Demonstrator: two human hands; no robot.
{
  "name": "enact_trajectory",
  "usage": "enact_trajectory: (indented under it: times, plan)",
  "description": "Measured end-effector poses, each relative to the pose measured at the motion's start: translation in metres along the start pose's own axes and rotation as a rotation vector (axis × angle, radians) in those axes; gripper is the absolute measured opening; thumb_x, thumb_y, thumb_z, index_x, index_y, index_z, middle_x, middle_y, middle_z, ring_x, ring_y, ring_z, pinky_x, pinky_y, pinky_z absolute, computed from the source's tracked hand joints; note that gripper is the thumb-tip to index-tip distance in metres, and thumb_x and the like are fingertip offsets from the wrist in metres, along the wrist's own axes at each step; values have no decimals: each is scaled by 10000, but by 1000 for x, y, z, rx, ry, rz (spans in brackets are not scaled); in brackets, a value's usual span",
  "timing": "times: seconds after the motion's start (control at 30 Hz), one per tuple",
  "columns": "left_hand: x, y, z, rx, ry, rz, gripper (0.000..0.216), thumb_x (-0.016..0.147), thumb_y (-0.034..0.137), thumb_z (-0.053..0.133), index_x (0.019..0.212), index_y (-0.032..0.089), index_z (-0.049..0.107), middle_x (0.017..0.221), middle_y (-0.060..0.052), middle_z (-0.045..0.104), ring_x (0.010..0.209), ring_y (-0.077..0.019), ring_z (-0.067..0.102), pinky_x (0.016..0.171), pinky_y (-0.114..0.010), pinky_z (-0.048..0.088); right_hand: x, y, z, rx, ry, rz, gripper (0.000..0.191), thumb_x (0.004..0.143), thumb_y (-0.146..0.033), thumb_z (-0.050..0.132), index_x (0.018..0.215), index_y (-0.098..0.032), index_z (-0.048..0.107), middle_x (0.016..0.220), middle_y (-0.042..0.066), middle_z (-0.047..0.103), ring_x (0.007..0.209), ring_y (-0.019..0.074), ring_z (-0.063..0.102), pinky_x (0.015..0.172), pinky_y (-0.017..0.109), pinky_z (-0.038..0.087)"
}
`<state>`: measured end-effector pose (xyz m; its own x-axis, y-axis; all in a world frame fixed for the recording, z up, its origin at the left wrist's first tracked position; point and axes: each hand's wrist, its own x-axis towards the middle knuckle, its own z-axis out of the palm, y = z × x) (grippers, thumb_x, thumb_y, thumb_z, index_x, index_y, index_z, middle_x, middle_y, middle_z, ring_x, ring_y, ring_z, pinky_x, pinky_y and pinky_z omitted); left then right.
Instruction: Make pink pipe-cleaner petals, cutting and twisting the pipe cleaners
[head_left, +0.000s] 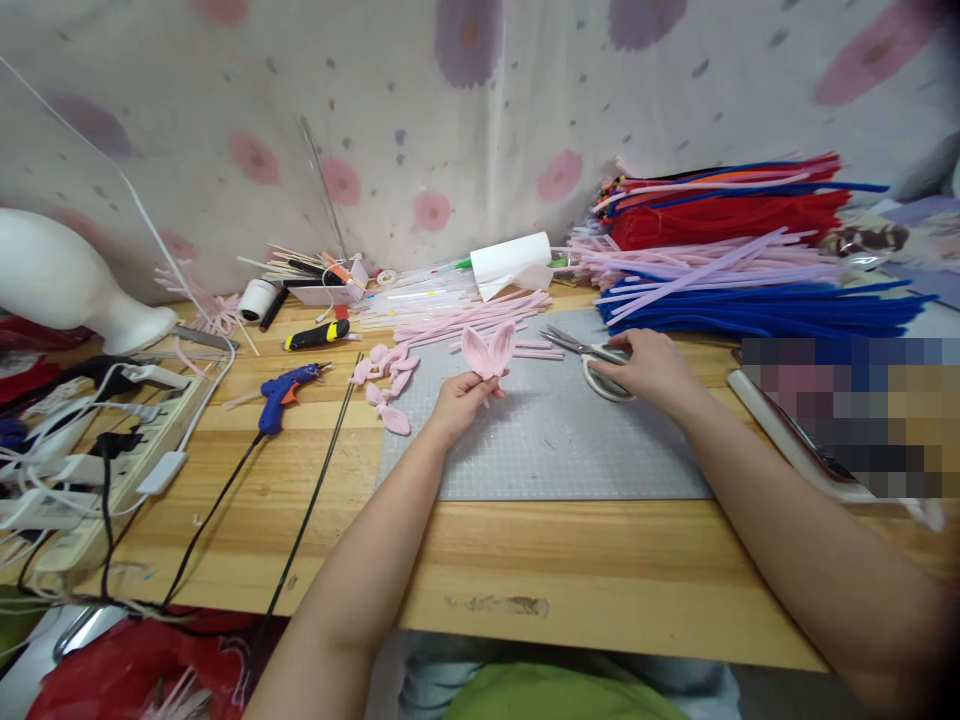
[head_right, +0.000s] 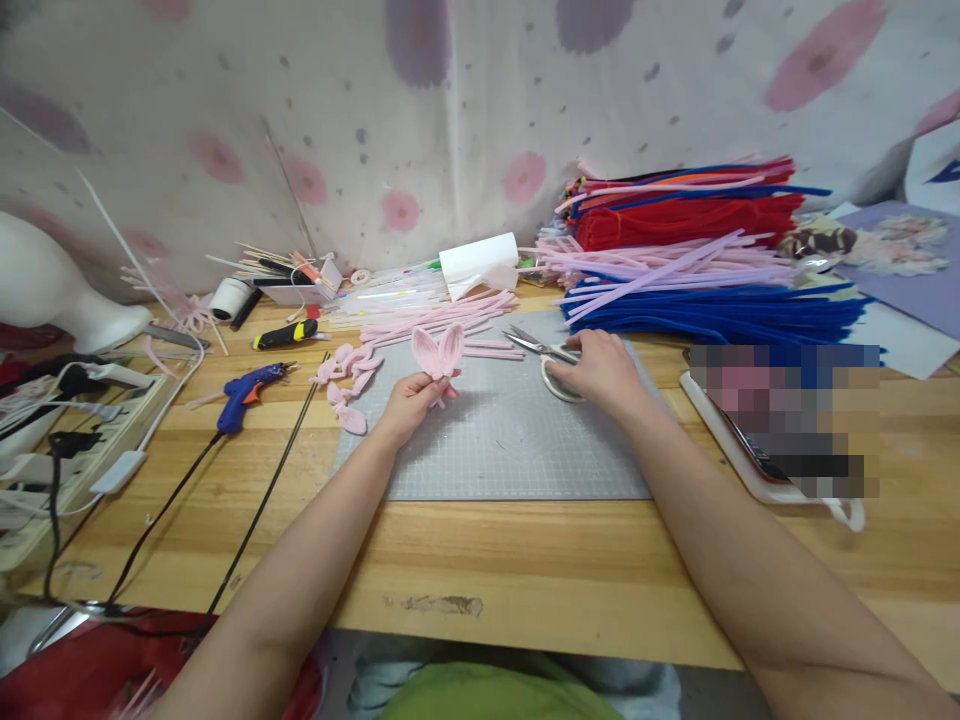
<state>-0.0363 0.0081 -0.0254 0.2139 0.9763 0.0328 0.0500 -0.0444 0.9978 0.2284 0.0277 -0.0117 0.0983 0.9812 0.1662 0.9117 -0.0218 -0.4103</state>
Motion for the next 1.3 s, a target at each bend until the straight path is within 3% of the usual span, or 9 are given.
enact_trajectory:
  times: [0.07,0.2,0.3,0.4,0.6,0.73,0.83,1.1,1.3]
  plan:
    - [-1,0,-1,37,-9,-6,320,690,430,585,604,128,644,741,-59,671,591,-88,511,555,-217,359,-3,-17,-3,228,-1,-29,476,658,-478,600,978,-126,588,957,130,617,830,226,562,727,357,431]
    - [-3,-1,-1,93,-25,5,329,697,438,573,617,127,643,598,-29,625,534,-82,474,544,-219,349,-8,-69,1,749,-280,-132,492,662,-490,611,1033,-172,549,871,64,630,746,157,568,632,285,457]
    - [-3,-1,0,105,-2,15,344,701,453,566,600,131,631,568,-16,607,504,-74,453,527,-216,340,-5,-102,11,958,-360,-111,375,625,-445,648,858,-163,568,714,20,604,588,105,525,502,228,413]
    - [-3,-1,1,109,50,28,343,710,445,559,577,135,616,546,-5,596,481,-69,437,509,-212,330,2,-120,24,1013,-281,-61,271,585,-371,679,643,-158,522,542,-23,518,474,74,457,433,210,358]
    - [-4,-2,4,91,151,64,244,700,367,593,674,140,680,663,-31,670,582,-97,527,590,-222,371,-1,-125,35,1183,-254,133,232,579,-282,670,591,-170,467,482,-51,476,424,56,423,417,196,349]
    - [-4,-2,5,-8,129,37,257,684,378,615,697,132,690,686,-52,684,628,-119,575,610,-231,383,-4,-125,32,1292,-379,192,259,563,-297,691,625,-162,479,493,-46,487,446,52,440,432,181,347]
    - [-4,0,5,-45,117,-3,269,656,390,642,663,125,684,642,-53,675,593,-118,570,547,-223,360,-3,-123,29,1306,-454,156,308,566,-359,705,676,-159,498,523,-41,505,466,54,453,445,183,342]
    - [-5,2,6,-170,114,-30,314,611,425,674,724,133,689,601,-36,662,581,-131,589,496,-220,348,1,-120,37,1333,-434,-1,285,569,-364,701,666,-156,532,558,-43,504,458,50,422,453,206,308]
    - [-5,5,5,-223,24,-19,363,576,456,696,733,130,699,623,-39,671,626,-143,605,598,-245,414,-1,-118,33,1248,-396,-82,251,592,-342,687,657,-155,534,559,-41,515,470,56,418,456,209,303]
